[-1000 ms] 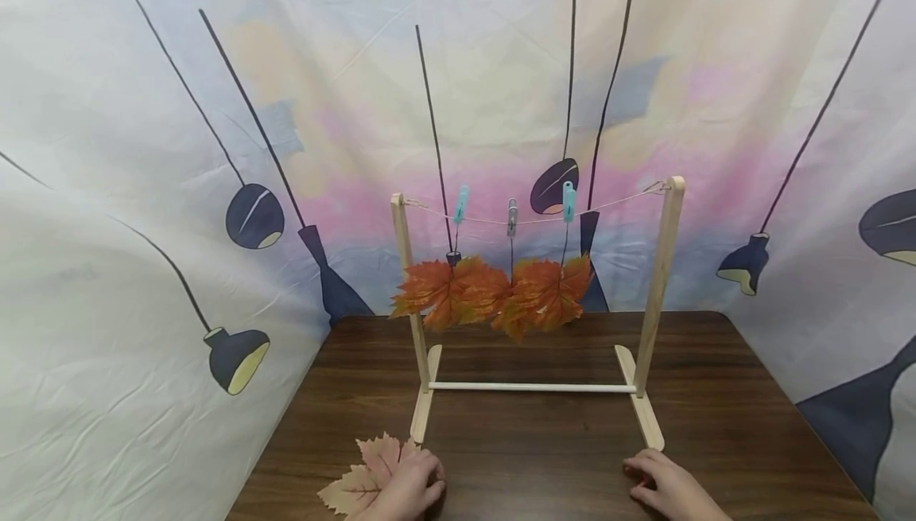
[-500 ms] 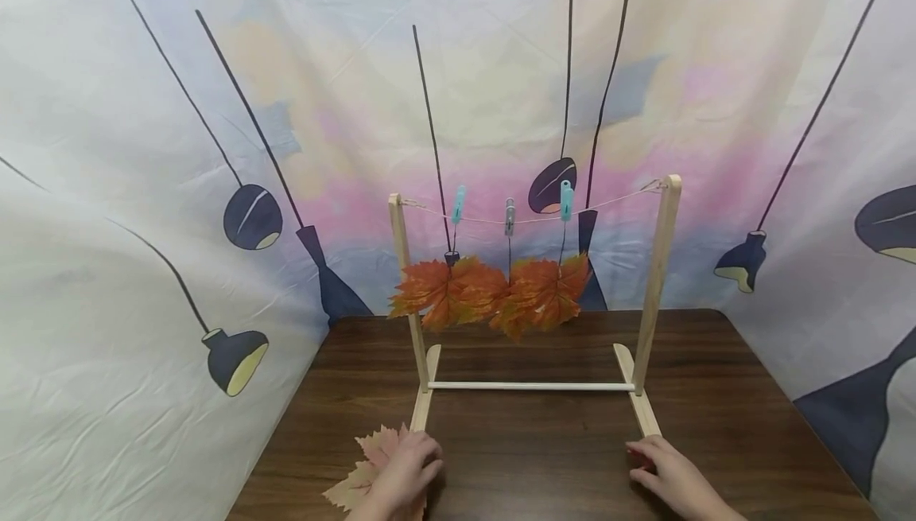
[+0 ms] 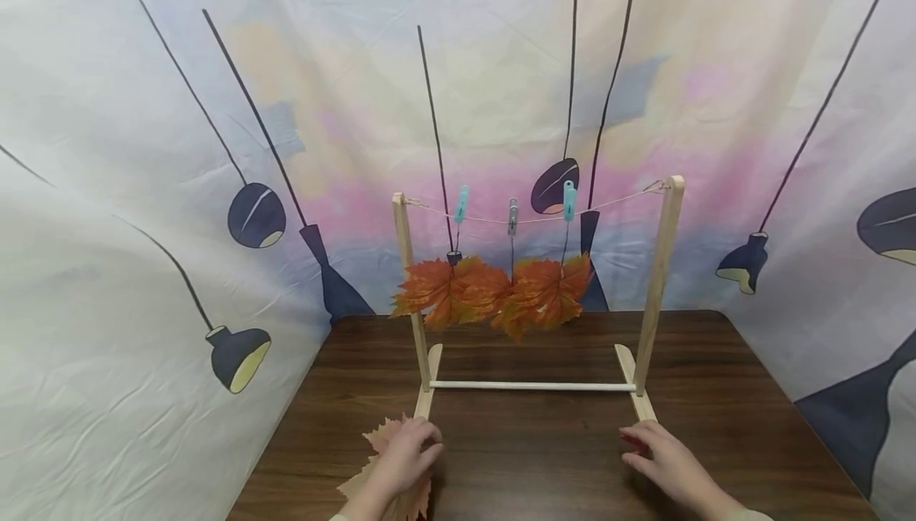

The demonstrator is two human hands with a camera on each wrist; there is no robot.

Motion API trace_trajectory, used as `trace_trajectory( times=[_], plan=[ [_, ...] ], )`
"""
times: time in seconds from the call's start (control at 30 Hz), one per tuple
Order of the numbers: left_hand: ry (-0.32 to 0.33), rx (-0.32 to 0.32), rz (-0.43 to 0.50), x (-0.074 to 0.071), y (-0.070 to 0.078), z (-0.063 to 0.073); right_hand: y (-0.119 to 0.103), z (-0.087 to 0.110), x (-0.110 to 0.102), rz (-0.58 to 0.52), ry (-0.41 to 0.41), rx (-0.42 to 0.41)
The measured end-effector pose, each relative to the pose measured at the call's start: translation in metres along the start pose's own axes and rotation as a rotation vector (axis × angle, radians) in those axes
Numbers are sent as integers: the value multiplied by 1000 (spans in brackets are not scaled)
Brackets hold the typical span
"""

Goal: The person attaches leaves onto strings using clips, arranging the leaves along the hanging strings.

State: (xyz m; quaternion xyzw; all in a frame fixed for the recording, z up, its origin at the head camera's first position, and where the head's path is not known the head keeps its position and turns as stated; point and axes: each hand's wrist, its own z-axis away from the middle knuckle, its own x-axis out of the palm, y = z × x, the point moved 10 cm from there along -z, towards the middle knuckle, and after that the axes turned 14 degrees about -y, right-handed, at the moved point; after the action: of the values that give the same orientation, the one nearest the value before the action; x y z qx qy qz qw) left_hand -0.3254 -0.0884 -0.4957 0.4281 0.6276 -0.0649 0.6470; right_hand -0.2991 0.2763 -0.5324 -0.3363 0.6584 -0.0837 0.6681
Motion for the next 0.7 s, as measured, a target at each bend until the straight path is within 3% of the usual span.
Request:
trace_trajectory(
  times=[0.13, 0.27, 0.5, 0.7],
  plan=[
    [-27, -3, 65, -5, -1, -4, -6, -4, -5, -5, -11, 16],
    [8, -9, 50, -14, -2, -1, -10, -7, -10, -7, 6, 17],
    [44, -125, 75, -31, -17, 0, -10, -12, -26, -33, 115, 66],
    [71, -144, 54, -46, -16, -9, -12, -21, -30, -62, 63, 104]
  ],
)
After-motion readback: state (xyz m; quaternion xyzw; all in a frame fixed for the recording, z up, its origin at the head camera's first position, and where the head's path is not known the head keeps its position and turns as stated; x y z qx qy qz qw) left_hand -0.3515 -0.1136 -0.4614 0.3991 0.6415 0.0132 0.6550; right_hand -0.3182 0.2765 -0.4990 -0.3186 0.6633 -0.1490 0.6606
